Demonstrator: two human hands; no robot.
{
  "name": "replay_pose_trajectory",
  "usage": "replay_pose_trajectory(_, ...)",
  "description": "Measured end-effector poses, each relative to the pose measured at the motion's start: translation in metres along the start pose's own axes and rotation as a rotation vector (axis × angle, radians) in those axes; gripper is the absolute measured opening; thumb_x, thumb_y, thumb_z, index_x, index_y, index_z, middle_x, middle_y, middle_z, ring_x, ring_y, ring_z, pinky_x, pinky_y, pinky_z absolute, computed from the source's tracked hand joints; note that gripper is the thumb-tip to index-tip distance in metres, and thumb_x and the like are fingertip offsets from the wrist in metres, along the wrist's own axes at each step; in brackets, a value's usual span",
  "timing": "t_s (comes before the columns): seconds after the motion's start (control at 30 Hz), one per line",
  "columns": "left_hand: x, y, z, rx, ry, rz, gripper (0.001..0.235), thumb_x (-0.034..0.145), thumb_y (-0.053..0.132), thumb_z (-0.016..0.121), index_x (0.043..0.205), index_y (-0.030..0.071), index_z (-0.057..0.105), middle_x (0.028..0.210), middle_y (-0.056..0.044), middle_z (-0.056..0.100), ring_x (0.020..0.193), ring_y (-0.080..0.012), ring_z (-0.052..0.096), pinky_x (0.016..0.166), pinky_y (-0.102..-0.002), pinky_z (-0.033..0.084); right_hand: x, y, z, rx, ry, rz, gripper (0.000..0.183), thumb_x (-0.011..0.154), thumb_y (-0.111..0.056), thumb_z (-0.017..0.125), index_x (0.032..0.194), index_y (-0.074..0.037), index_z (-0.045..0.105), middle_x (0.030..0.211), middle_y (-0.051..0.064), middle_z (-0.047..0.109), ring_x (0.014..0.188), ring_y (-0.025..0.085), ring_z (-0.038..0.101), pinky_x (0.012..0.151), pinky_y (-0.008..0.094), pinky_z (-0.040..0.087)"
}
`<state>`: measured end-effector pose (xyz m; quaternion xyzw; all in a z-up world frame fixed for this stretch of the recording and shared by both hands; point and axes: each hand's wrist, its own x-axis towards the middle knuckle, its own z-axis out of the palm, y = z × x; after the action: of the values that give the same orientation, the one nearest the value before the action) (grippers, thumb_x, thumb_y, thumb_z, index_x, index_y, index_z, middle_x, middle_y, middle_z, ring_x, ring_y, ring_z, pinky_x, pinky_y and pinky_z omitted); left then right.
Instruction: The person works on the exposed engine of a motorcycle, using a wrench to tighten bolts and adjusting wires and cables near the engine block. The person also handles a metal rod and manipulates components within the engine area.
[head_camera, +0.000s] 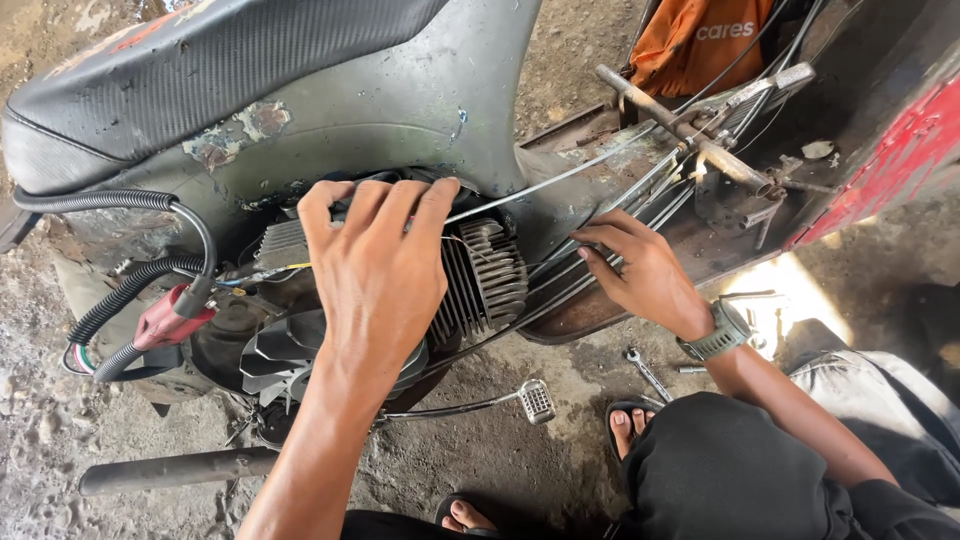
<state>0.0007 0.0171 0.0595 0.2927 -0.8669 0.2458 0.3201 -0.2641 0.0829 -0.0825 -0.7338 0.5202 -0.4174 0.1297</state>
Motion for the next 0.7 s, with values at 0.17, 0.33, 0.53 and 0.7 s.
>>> replay_pose_trajectory(0.17,0.007,0.002,-0.022,0.011,-0.025,-0.087,0.018,0.103,0.002,0.073,0.112,0.016,0.077,0.096,0.005,0.074,0.087,-0.0171,0.066,0.096,-0.039,0.035,-0.010,-0.006,-0.016,0.054,-0.027,0.074,0.020,0.100,-0.004,0.062,0.117,0.002,0.072,0.111,0.016,0.069,0.093,0.028,0.071,0.073,0.034,0.065)
replay_pose_trajectory(0.33,0.008,0.003,-0.027,-0.061,-0.031,-0.116,0.015,0.106,0.004,0.069,0.114,0.014,0.077,0.100,0.003,0.075,0.091,-0.0190,0.067,0.097,-0.041,0.034,-0.015,-0.016,-0.031,0.082,0.004,0.065,0.019,0.101,-0.005,0.060,0.114,0.005,0.071,0.108,0.016,0.069,0.090,0.028,0.071,0.077,0.037,0.062)
replay_pose_trajectory(0.53,-0.006,0.021,-0.004,-0.170,-0.049,-0.137,0.018,0.105,0.015,0.068,0.120,0.017,0.076,0.101,0.004,0.079,0.089,-0.0124,0.066,0.093,-0.037,0.033,-0.030,-0.023,-0.042,0.124,-0.002,0.148,0.027,0.104,-0.017,0.055,0.116,0.000,0.072,0.106,0.013,0.072,0.092,0.025,0.071,0.079,0.036,0.059)
replay_pose_trajectory(0.7,-0.035,0.088,0.037,-0.625,-0.204,-0.098,0.017,0.098,0.017,0.062,0.106,0.014,0.077,0.088,-0.007,0.073,0.082,-0.0276,0.072,0.080,-0.044,0.051,-0.032,-0.035,-0.046,0.371,0.005,0.182,0.021,0.099,-0.003,0.058,0.111,0.001,0.076,0.092,0.020,0.073,0.079,0.030,0.072,0.074,0.044,0.057)
